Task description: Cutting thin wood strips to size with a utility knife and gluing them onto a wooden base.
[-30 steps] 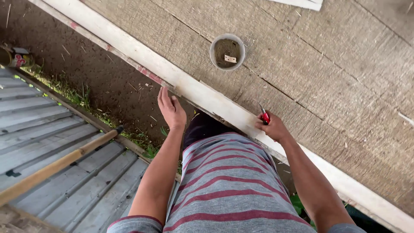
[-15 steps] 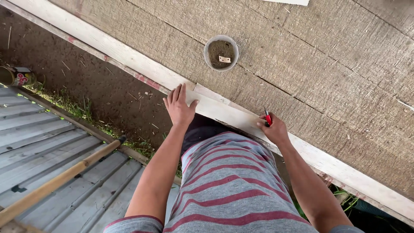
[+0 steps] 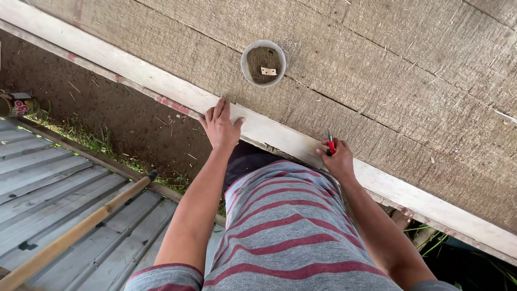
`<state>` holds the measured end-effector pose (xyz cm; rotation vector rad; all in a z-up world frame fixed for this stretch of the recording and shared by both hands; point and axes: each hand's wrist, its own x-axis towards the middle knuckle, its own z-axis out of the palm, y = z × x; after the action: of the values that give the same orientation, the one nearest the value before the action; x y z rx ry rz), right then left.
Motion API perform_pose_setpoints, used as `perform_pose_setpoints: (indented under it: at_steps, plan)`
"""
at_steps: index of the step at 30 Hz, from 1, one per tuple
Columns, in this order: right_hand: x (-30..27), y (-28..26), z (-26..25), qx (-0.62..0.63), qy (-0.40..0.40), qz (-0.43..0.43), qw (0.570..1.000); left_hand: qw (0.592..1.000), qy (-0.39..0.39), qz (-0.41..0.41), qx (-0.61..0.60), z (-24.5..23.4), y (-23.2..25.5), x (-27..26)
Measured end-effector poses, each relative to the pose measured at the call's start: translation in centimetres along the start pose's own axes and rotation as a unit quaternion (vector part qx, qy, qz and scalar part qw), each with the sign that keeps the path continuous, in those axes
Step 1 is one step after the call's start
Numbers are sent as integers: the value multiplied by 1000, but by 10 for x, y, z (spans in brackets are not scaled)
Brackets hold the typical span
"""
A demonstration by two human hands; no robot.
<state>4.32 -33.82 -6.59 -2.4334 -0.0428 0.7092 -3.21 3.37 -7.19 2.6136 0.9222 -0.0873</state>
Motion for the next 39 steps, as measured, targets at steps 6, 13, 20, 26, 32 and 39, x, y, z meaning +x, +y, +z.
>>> perform_pose_setpoints:
  at_steps: [6, 13, 20, 26, 32, 39]
  plan:
    - [3, 2, 3, -18, 19, -16, 1000, 998, 44, 40, -8, 39, -22, 1]
    - [6, 14, 9, -22, 57, -51, 997, 995, 78, 56, -27, 48, -24, -4]
    - [5, 15, 14, -51, 71, -58, 994, 992, 110, 60, -11, 52, -25, -7]
    - [7, 17, 15, -33, 84, -75, 993, 991, 124, 56, -9, 61, -27, -5]
    - [4, 13, 15, -23, 75, -67, 995, 990, 132, 56, 4, 62, -29, -7]
    - [7, 10, 14, -27, 73, -52, 996, 996, 71, 26, 39, 38, -13, -8]
